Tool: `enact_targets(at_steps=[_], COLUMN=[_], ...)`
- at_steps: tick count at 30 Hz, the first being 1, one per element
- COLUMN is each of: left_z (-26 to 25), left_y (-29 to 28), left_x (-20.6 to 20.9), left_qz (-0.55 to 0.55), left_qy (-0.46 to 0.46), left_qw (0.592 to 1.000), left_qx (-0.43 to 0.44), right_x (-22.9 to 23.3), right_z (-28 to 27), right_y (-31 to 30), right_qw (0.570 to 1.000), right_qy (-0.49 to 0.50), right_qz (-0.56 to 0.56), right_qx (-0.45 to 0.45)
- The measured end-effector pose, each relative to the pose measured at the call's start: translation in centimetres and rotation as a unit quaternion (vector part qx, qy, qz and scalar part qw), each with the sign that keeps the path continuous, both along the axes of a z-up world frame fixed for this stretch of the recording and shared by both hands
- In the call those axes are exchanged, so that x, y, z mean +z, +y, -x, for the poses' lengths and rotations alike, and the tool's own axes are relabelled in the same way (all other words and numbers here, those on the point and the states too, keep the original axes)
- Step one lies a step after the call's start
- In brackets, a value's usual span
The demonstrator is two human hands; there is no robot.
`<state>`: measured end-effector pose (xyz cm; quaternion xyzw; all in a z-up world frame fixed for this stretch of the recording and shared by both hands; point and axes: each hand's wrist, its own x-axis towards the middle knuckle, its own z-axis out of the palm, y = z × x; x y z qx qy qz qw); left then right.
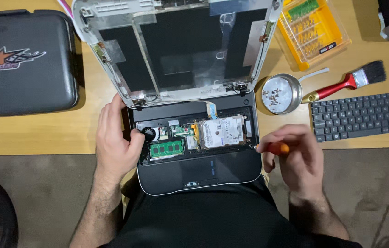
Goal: The person uses a screwdriver to remove screws from the bottom of a laptop. They then remove the keyboard, a memory module, and a wireless card, placing them on the table.
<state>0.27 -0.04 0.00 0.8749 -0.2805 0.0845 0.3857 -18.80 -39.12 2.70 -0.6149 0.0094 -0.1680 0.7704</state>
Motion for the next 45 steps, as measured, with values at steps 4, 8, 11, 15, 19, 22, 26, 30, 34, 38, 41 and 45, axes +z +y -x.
enact_targets(at_steps=[4,8,11,15,19,22,26,30,34,38,41,45], left_z=[0.0,0.0,-0.1,-0.1,-0.1,-0.1,0.2,0.4,0.4,0.4,0.4,0.4], left_y=[0.3,0.4,0.4,0.3,0.4,0.5,0.1,-0.1,-0.2,-0.1,-0.3,-0.4], left_x=[-0.5,-0.8,-1.0,-0.6,-0.8,-1.1,-0.4,0.0,0.1,0.0,0.2,0.7], left_qz=[0.000,0.002,0.005,0.002,0.003,0.006,-0.007,-0.034,-0.031,-0.030,-0.030,-0.026], left_qy=[0.002,0.004,0.002,0.007,0.007,0.003,-0.008,-0.013,-0.016,-0.022,-0.018,-0.005], left_qw=[1.000,1.000,1.000,1.000,1.000,1.000,1.000,0.999,0.999,0.999,0.999,1.000], left_qx=[0.001,0.001,-0.001,0.000,0.000,-0.004,-0.001,0.007,0.007,0.006,0.006,0.007], right_x=[0.0,0.1,-1.1,-0.5,-1.3,-1.7,-0.2,1.1,0.2,1.0,0.5,-1.7], right_z=[0.0,-0.1,0.3,-0.1,0.3,0.4,0.1,-1.4,-2.9,-3.0,-3.3,-4.0], right_y=[0.2,0.5,0.1,0.1,-0.2,-0.1,0.3,0.5,-1.9,-2.0,-2.3,-3.8], right_qw=[0.998,0.997,0.997,0.989,0.991,0.990,0.988,0.974,0.939,0.955,0.936,0.921], right_qy=[0.010,0.004,0.005,0.008,-0.006,-0.020,-0.013,-0.019,-0.083,-0.001,0.007,-0.039], right_qz=[0.059,0.072,0.073,0.141,0.122,0.100,0.096,0.166,0.297,0.262,0.318,0.352], right_qx=[-0.022,-0.005,-0.019,-0.037,-0.053,-0.097,-0.124,-0.152,-0.150,-0.137,-0.150,-0.163])
